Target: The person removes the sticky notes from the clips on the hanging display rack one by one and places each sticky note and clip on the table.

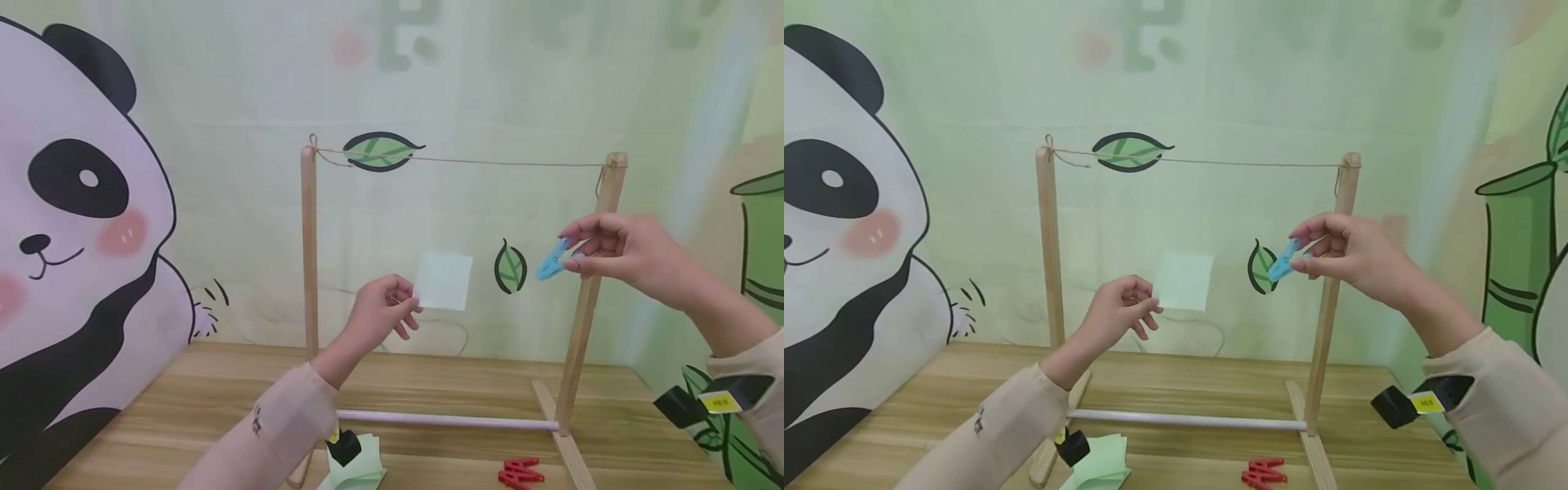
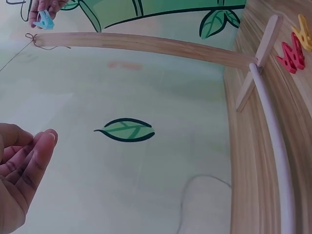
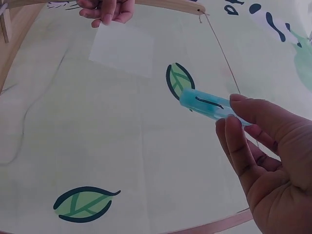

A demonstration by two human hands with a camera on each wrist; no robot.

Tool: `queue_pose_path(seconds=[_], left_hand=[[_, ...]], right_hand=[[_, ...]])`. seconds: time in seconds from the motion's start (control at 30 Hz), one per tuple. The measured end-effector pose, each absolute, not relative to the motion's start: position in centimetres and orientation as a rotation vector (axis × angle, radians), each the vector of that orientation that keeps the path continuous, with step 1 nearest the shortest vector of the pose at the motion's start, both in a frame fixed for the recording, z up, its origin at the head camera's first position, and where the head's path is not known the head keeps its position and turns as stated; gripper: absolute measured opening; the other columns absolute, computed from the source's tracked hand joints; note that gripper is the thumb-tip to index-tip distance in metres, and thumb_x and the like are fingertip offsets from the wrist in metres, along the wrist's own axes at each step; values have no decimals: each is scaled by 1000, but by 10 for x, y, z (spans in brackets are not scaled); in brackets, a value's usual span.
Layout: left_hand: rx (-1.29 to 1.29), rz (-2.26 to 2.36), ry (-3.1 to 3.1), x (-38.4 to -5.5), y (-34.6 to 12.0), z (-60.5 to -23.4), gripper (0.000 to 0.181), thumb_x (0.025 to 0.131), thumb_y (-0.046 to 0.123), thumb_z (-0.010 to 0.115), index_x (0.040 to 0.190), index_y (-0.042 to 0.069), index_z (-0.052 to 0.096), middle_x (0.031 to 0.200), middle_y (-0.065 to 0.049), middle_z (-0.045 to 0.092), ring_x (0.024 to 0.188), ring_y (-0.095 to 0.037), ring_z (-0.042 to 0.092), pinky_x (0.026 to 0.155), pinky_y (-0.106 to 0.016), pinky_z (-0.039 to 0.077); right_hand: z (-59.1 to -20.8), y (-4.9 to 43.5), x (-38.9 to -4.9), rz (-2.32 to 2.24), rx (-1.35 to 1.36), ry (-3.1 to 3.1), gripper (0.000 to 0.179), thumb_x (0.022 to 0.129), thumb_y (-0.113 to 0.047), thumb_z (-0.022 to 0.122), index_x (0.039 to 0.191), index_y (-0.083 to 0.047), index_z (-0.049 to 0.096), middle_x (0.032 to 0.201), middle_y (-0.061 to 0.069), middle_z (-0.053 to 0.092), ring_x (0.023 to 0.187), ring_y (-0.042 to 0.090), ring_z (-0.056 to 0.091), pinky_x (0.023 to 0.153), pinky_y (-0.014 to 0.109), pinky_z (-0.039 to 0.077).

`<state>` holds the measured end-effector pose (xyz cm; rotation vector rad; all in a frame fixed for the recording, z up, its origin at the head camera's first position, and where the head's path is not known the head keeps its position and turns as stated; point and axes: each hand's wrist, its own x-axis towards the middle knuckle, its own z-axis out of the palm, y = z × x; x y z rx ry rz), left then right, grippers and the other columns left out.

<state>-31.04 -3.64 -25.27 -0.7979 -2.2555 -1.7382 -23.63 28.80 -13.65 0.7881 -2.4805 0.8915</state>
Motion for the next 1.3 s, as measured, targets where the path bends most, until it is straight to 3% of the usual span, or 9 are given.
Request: queue_pose_path(seconds=[0.2, 0.6, 0.9, 1.3], left_hand=[[-775, -1736, -2291, -307, -46, -267, 5, 91, 0, 60, 94, -4, 59, 87, -22, 71, 57, -14, 67, 51, -33, 59], [-736, -1747, -2326, -301, -67, -292, 8, 92, 2, 59, 96, -6, 58, 87, -24, 69, 57, -14, 65, 50, -33, 59], [-713, -1747, -2360, -295, -78, -309, 9, 92, 3, 60, 95, -6, 58, 87, -22, 70, 59, -17, 67, 49, -33, 59], [-701, -1760, -2367, -287, -101, -331, 12, 92, 3, 60, 96, -8, 58, 88, -23, 70, 60, -17, 66, 48, -28, 57]], right_hand=[[-157, 296, -237, 924, 901, -2469, 32, 85, 1, 69, 114, -10, 61, 93, -7, 69, 78, 6, 67, 68, 15, 57], [-194, 303, -232, 920, 701, -2584, 32, 87, -8, 70, 116, -3, 58, 89, -11, 69, 79, 4, 66, 69, 15, 55], [-218, 309, -226, 944, 635, -2636, 32, 89, -14, 69, 117, -6, 58, 97, -7, 68, 85, 2, 66, 70, 18, 56], [-256, 317, -217, 1053, 668, -2573, 29, 87, -5, 68, 114, 3, 58, 93, -15, 65, 81, 1, 65, 67, 18, 57]])
